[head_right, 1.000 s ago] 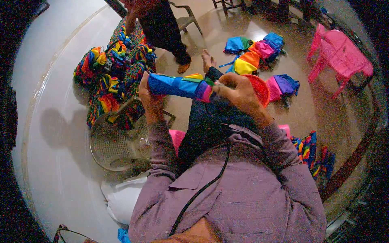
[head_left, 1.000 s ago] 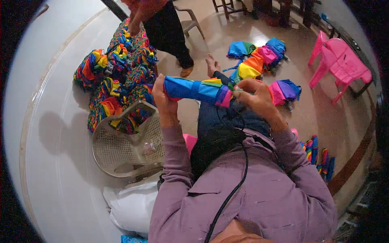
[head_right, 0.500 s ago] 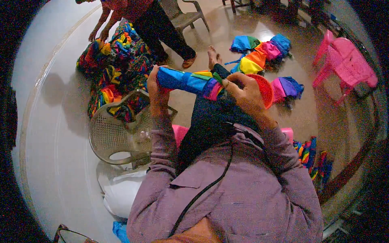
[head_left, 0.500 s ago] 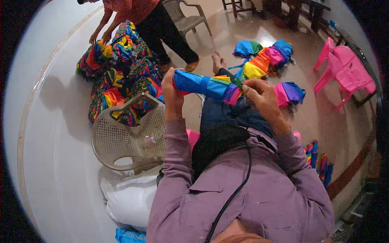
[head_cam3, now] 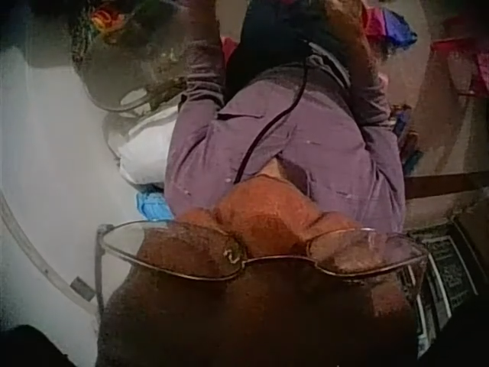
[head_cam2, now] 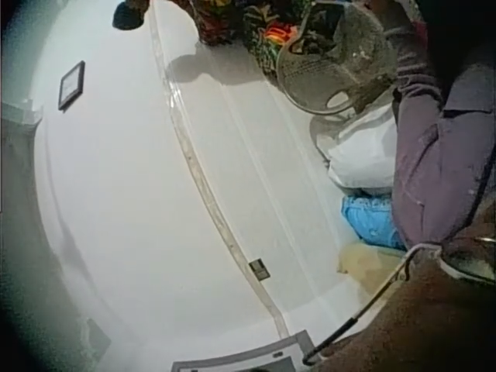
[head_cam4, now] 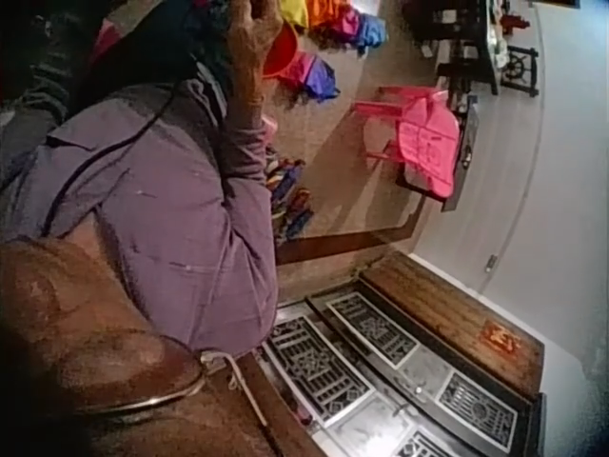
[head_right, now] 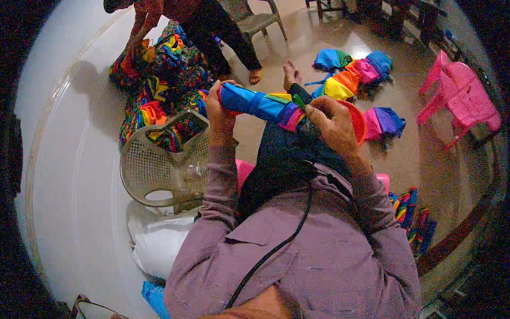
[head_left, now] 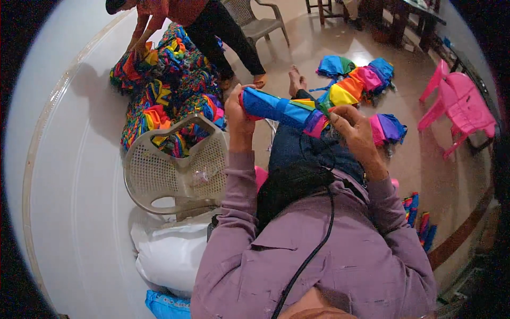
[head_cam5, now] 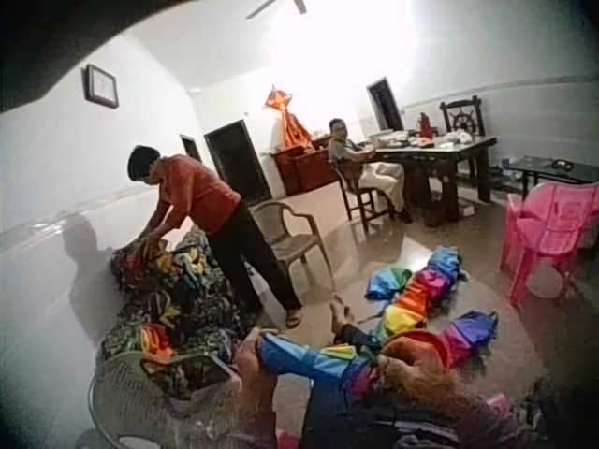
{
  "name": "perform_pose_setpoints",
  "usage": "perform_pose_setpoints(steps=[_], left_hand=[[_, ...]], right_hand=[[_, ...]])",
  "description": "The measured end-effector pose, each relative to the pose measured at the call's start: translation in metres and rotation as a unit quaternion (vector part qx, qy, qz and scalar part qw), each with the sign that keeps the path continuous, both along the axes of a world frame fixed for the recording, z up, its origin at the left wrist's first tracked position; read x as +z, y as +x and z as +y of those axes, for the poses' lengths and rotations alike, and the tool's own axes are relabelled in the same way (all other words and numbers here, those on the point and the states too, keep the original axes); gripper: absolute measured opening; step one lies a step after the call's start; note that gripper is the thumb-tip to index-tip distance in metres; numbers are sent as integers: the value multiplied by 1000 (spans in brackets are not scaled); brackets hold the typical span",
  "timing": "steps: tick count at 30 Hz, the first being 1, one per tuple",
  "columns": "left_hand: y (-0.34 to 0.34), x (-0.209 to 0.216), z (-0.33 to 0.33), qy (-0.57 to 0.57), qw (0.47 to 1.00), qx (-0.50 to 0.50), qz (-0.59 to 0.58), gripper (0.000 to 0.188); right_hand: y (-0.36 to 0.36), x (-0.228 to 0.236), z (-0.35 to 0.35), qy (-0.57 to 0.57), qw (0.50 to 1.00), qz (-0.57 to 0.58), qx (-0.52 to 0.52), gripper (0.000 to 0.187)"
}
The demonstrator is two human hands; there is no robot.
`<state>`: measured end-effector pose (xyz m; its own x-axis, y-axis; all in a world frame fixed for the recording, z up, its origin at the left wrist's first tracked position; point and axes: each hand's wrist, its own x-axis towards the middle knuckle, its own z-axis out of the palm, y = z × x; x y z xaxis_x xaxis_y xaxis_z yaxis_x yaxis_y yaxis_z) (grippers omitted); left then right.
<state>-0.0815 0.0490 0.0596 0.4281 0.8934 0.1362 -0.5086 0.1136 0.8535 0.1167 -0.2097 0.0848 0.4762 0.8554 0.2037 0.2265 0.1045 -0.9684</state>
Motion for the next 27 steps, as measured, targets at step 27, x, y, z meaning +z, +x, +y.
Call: perform_pose_setpoints(steps=[27], left_hand=[[13, -8, -1, -56, 997, 49, -22, 44]], right_hand=[[6, -8, 0, 10, 999, -35, 15, 26]])
